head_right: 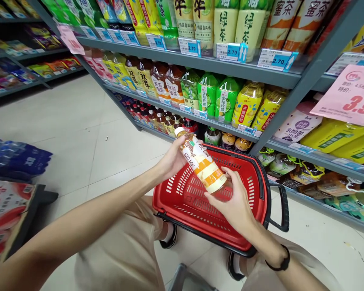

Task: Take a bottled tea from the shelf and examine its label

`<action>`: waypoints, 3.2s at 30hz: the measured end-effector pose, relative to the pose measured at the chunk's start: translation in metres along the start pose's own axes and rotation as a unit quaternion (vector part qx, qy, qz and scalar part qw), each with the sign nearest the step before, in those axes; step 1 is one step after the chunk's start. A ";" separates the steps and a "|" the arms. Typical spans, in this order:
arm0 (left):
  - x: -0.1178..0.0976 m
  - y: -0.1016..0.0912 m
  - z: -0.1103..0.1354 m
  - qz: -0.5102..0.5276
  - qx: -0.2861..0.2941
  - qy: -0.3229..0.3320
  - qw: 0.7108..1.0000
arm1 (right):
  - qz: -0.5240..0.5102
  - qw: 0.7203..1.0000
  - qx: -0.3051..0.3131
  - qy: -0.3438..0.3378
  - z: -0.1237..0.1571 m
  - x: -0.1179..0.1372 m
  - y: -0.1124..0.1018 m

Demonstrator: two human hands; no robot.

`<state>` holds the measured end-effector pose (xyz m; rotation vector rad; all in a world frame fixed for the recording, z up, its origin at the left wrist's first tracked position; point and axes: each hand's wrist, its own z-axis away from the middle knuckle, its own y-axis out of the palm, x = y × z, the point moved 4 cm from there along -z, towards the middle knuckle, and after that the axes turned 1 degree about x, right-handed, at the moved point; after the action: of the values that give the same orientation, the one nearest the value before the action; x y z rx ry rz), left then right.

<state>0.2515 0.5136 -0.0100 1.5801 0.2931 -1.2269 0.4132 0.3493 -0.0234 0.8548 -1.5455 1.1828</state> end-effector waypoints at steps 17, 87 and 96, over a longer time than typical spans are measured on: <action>0.001 0.004 0.002 0.010 0.016 -0.013 1.000 | -0.284 0.942 0.076 0.162 0.006 -0.007 0.028; -0.013 -0.003 0.008 0.100 -0.059 -0.045 0.992 | -0.243 0.956 0.102 0.127 0.006 -0.023 0.044; -0.010 -0.006 0.005 0.087 -0.038 -0.044 0.995 | -0.031 0.999 0.017 0.027 0.010 -0.028 0.028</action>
<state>0.2405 0.5152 -0.0051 1.4505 0.1412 -1.1335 0.3926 0.3468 -0.0580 0.8800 -1.4496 1.1813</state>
